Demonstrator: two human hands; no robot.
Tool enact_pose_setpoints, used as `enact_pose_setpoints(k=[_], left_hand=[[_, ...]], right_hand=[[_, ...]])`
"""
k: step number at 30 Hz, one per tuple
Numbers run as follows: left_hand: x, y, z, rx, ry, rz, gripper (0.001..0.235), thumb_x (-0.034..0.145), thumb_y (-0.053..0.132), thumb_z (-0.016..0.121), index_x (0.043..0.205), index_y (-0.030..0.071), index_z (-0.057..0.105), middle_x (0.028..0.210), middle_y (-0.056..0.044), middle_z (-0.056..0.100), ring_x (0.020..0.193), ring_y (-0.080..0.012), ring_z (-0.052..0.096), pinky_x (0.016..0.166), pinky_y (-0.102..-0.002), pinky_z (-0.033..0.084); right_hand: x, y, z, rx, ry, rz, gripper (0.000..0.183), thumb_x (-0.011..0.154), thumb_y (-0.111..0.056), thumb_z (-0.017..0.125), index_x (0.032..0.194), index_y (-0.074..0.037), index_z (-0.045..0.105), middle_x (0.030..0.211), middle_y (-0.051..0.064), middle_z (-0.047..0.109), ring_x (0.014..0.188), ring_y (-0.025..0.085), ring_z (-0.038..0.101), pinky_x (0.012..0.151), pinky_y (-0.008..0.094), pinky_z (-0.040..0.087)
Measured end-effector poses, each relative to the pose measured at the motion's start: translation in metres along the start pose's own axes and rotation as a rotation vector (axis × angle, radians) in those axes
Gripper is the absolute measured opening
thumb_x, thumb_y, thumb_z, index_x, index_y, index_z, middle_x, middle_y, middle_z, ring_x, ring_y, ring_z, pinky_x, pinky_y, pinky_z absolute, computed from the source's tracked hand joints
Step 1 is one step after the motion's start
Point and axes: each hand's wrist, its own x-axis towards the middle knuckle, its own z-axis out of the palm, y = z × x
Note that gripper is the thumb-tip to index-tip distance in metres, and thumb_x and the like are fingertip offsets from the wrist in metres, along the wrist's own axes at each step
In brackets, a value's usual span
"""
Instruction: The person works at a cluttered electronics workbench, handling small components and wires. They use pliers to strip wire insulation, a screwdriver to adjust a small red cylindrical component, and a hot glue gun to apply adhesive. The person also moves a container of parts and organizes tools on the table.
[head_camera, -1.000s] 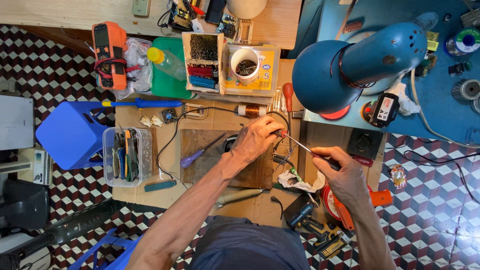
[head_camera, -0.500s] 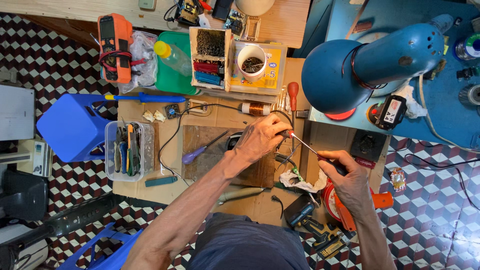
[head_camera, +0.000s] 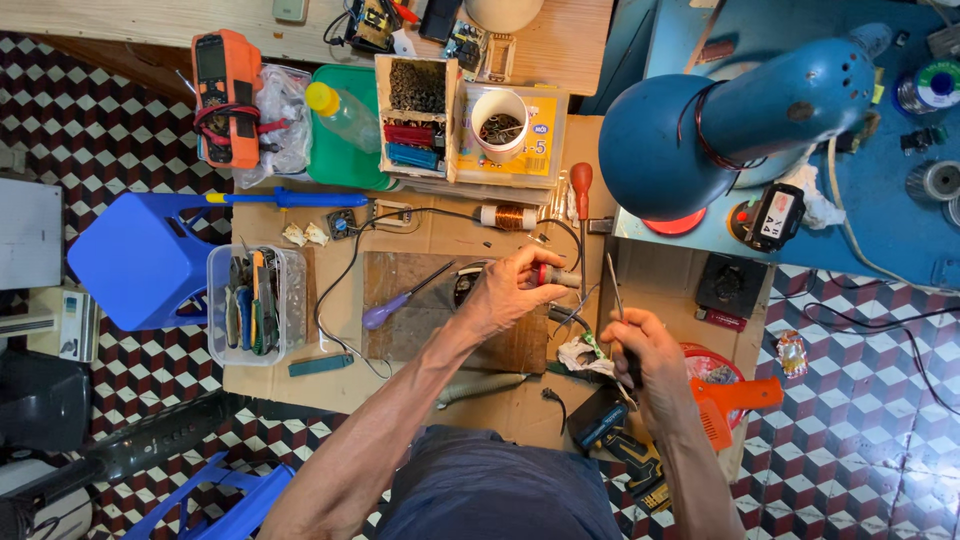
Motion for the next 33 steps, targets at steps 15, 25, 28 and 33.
enact_pose_setpoints(k=[15, 25, 28, 33], left_hand=[[-0.030, 0.011, 0.006, -0.469, -0.145, -0.110, 0.045, 0.094, 0.013, 0.074, 0.136, 0.001, 0.060, 0.120, -0.011, 0.071, 0.108, -0.0154, 0.071, 0.095, -0.027, 0.058], [-0.036, 0.004, 0.012, -0.392, -0.109, -0.094, 0.044, 0.095, 0.012, 0.074, 0.136, 0.000, 0.063, 0.116, -0.011, 0.074, 0.109, -0.0138, 0.071, 0.097, -0.023, 0.057], [-0.035, 0.001, 0.013, -0.463, -0.105, -0.070, 0.044, 0.095, 0.011, 0.074, 0.136, -0.001, 0.063, 0.120, -0.009, 0.068, 0.110, -0.0145, 0.071, 0.098, -0.025, 0.057], [-0.031, -0.006, 0.014, -0.527, -0.121, -0.084, 0.048, 0.094, 0.010, 0.074, 0.138, -0.001, 0.059, 0.124, -0.009, 0.068, 0.114, -0.0151, 0.069, 0.101, -0.027, 0.057]], right_hand=[[0.014, 0.006, 0.042, 0.225, -0.018, -0.100, 0.027, 0.101, -0.024, 0.063, 0.102, 0.003, 0.064, 0.081, 0.004, 0.065, 0.048, 0.004, 0.043, 0.040, 0.020, 0.033], [0.003, 0.012, 0.050, 0.236, 0.013, -0.250, 0.020, 0.104, -0.019, 0.061, 0.109, 0.000, 0.062, 0.084, 0.003, 0.064, 0.057, 0.002, 0.047, 0.045, 0.018, 0.035], [0.002, 0.013, 0.051, 0.224, 0.034, -0.287, 0.018, 0.103, -0.018, 0.061, 0.109, -0.001, 0.061, 0.085, 0.004, 0.065, 0.057, 0.003, 0.046, 0.045, 0.018, 0.035], [0.002, 0.014, 0.050, 0.158, 0.037, -0.305, 0.019, 0.105, -0.017, 0.062, 0.113, 0.000, 0.063, 0.073, 0.002, 0.056, 0.054, 0.003, 0.043, 0.044, 0.019, 0.033]])
